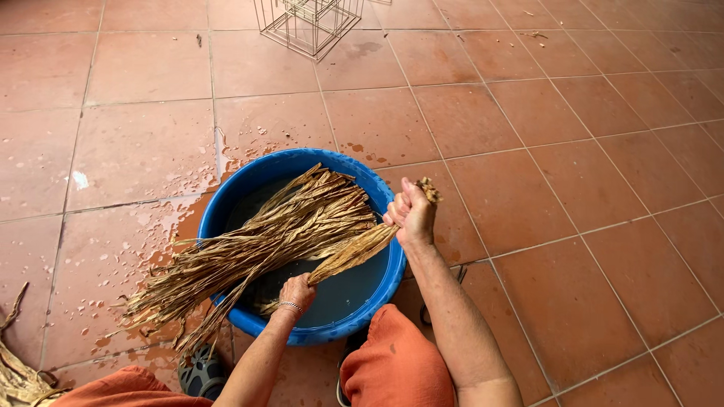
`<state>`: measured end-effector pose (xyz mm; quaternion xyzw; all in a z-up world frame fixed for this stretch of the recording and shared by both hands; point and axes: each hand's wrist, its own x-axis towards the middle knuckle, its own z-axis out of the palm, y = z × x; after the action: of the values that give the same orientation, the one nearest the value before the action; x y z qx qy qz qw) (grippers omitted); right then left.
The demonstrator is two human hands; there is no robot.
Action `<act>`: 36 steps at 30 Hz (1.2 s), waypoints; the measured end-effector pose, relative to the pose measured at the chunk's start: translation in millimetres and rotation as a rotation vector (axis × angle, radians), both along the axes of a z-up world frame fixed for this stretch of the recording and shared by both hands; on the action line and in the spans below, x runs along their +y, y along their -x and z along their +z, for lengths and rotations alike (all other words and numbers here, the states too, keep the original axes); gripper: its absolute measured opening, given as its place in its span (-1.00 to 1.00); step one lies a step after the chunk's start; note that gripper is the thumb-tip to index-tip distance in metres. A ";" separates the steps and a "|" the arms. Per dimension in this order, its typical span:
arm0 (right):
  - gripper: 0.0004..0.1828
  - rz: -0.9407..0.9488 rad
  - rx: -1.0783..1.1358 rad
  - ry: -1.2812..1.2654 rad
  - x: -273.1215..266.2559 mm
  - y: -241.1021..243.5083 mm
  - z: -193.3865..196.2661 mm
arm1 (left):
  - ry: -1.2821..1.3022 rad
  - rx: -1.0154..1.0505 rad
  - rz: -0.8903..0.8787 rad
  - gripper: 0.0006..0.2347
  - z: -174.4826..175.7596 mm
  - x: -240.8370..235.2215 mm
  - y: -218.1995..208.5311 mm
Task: The person sits on a small stool and repeatedly dips bundles of dried plant material into a blue basin of water. They separate the bundles by hand, soak them, and place the wet material into a growing pile on the floor to the right.
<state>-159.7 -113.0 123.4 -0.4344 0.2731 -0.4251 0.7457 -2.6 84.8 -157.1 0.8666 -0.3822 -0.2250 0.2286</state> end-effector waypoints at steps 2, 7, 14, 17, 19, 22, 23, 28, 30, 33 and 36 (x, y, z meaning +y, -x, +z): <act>-0.43 0.045 0.025 0.024 -1.0 -8.5 -1.0 | -0.054 -0.013 -0.050 -0.84 7.9 3.7 0.0; -0.47 0.043 -0.038 -0.043 -10.4 -15.3 12.7 | 0.039 0.096 -0.177 -0.55 14.8 17.4 -2.0; -0.87 0.206 -0.023 0.060 -21.9 17.7 12.8 | 0.175 0.076 -0.236 -0.80 -3.6 20.1 -2.0; -0.87 0.136 0.210 0.252 -26.4 27.9 3.4 | -0.086 -0.174 -0.377 -0.76 27.9 17.5 -8.8; -0.87 0.056 0.345 0.304 -35.5 46.7 3.3 | -0.228 -0.210 -0.446 -0.72 59.3 11.7 -12.6; -0.83 0.006 0.460 0.244 -48.5 84.1 9.9 | -0.305 -0.098 -0.484 -0.69 98.5 6.3 -25.5; -0.81 0.034 0.456 0.206 -52.6 99.2 14.4 | -0.302 -0.067 -0.495 -0.69 106.2 6.5 -30.3; -0.82 0.022 0.546 0.021 -47.0 129.7 -4.3 | -0.452 -0.138 -0.697 -0.65 104.9 -16.0 -40.2; -0.86 0.033 0.478 0.039 -39.9 140.9 -21.2 | -0.549 -0.330 -0.799 -0.58 107.2 -36.3 -39.7; -0.88 -0.182 0.259 -0.036 -49.2 174.2 -38.9 | -0.545 -0.358 -0.701 -0.76 140.0 -81.7 -51.9; -0.90 -0.303 0.074 -0.135 -65.0 204.3 -59.8 | -0.500 -0.551 -0.840 -0.77 206.4 -153.3 -58.0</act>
<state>-364.0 -178.0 63.6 -0.3523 0.3909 -0.4971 0.6899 55.4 -68.6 49.4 0.6947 -0.6751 -0.1457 -0.2012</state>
